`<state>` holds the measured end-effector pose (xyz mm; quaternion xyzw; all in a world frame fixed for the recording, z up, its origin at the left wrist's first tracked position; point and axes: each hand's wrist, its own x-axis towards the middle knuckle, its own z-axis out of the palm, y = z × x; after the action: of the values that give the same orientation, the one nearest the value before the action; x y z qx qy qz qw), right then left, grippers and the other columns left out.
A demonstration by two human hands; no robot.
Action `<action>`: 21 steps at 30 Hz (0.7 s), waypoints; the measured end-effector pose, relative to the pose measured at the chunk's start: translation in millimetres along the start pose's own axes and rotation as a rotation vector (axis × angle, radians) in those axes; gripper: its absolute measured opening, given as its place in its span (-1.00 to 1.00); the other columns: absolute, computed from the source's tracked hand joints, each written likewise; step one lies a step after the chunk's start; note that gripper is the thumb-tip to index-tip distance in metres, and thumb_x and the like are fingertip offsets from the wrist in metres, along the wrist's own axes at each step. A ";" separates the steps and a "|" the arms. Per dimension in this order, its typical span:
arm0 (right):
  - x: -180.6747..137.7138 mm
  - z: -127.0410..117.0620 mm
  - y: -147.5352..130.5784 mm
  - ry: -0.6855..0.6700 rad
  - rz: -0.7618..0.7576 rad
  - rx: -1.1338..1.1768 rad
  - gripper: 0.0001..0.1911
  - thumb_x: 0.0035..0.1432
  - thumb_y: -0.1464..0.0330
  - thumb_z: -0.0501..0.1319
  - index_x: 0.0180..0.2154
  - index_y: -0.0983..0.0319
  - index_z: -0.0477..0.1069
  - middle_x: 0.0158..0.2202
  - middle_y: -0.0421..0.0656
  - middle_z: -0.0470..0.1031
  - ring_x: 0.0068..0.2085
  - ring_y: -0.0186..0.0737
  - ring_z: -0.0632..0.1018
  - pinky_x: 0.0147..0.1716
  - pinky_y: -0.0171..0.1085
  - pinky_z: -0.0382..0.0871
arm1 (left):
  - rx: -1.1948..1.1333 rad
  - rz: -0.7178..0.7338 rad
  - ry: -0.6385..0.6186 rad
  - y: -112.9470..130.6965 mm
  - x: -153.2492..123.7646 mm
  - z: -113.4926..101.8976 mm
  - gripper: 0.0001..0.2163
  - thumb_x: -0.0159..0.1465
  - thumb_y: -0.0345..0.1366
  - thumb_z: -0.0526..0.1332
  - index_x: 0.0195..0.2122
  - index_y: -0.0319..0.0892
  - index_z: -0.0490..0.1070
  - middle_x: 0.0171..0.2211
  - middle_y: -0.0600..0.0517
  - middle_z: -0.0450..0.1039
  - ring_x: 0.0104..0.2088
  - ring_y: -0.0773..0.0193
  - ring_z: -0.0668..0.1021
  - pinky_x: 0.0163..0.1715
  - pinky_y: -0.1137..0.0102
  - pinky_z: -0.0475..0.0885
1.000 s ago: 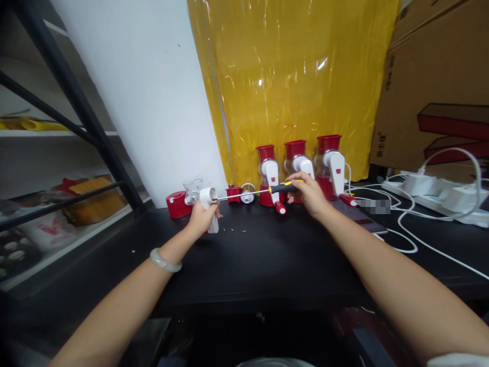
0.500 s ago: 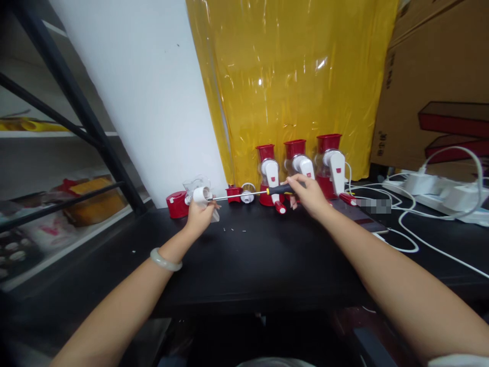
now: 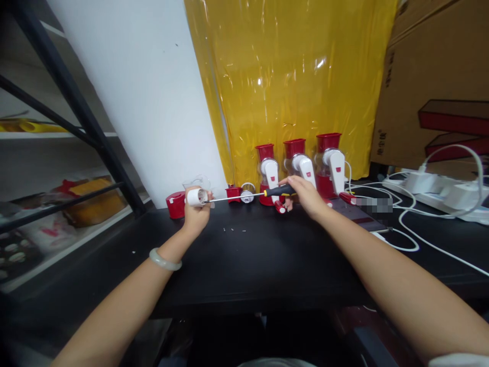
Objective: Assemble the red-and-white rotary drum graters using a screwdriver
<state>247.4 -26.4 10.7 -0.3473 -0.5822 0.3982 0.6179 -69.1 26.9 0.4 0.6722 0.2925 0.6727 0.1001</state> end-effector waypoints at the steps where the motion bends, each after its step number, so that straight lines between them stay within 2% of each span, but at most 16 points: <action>1: -0.5 0.5 -0.6 -0.008 0.002 0.052 -0.62 0.07 0.04 0.24 -0.22 0.20 0.37 -0.59 -0.21 0.47 -0.61 -0.18 0.51 -0.62 -0.22 0.41 | 0.003 -0.006 0.007 0.1 0.4 0.0 -0.72 0.17 -0.27 0.30 -0.18 -0.11 0.22 -0.43 0.13 0.34 -0.46 0.38 0.48 -0.44 0.49 0.42; 5: -1.2 0.9 -1.3 -0.026 0.024 0.180 -0.59 -0.05 0.21 0.27 -0.13 0.14 0.28 -0.45 -0.26 0.52 -0.52 -0.17 0.57 -0.49 -0.14 0.48 | 0.005 -0.057 -0.026 0.2 1.6 -0.7 -0.72 0.10 -0.37 0.28 -0.19 -0.12 0.26 -0.42 0.12 0.37 -0.47 0.38 0.48 -0.43 0.48 0.44; 10: 2.6 -1.7 0.9 0.044 0.062 0.187 -0.62 -0.05 0.30 0.25 -0.13 0.15 0.28 -0.48 -0.28 0.49 -0.53 -0.24 0.54 -0.50 -0.21 0.46 | 0.071 -0.192 -0.074 1.4 -0.5 0.9 -0.72 0.08 -0.40 0.24 -0.16 -0.16 0.31 -0.42 0.10 0.41 -0.52 0.36 0.49 -0.49 0.46 0.46; 16: 7.2 -3.7 3.9 0.130 0.057 0.165 -0.68 0.01 0.23 0.31 -0.19 0.15 0.32 -0.49 -0.30 0.47 -0.60 -0.33 0.49 -0.54 -0.25 0.45 | 0.209 -0.240 -0.165 5.0 -3.3 2.6 -0.78 0.09 -0.40 0.20 -0.20 -0.17 0.34 -0.50 0.14 0.37 -0.60 0.35 0.48 -0.54 0.44 0.44; 21: 9.4 -6.5 11.1 0.145 0.039 0.034 -0.64 0.03 0.08 0.33 -0.26 0.19 0.37 -0.64 -0.28 0.41 -0.64 -0.32 0.45 -0.62 -0.33 0.38 | 0.244 -0.288 -0.201 5.9 -2.6 2.4 -0.71 0.08 -0.41 0.19 -0.13 -0.18 0.36 -0.54 0.15 0.39 -0.61 0.31 0.51 -0.54 0.42 0.44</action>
<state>252.9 -12.9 4.4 -0.3758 -0.5223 0.3939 0.6564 -65.0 21.4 1.1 0.6945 0.4532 0.5406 0.1418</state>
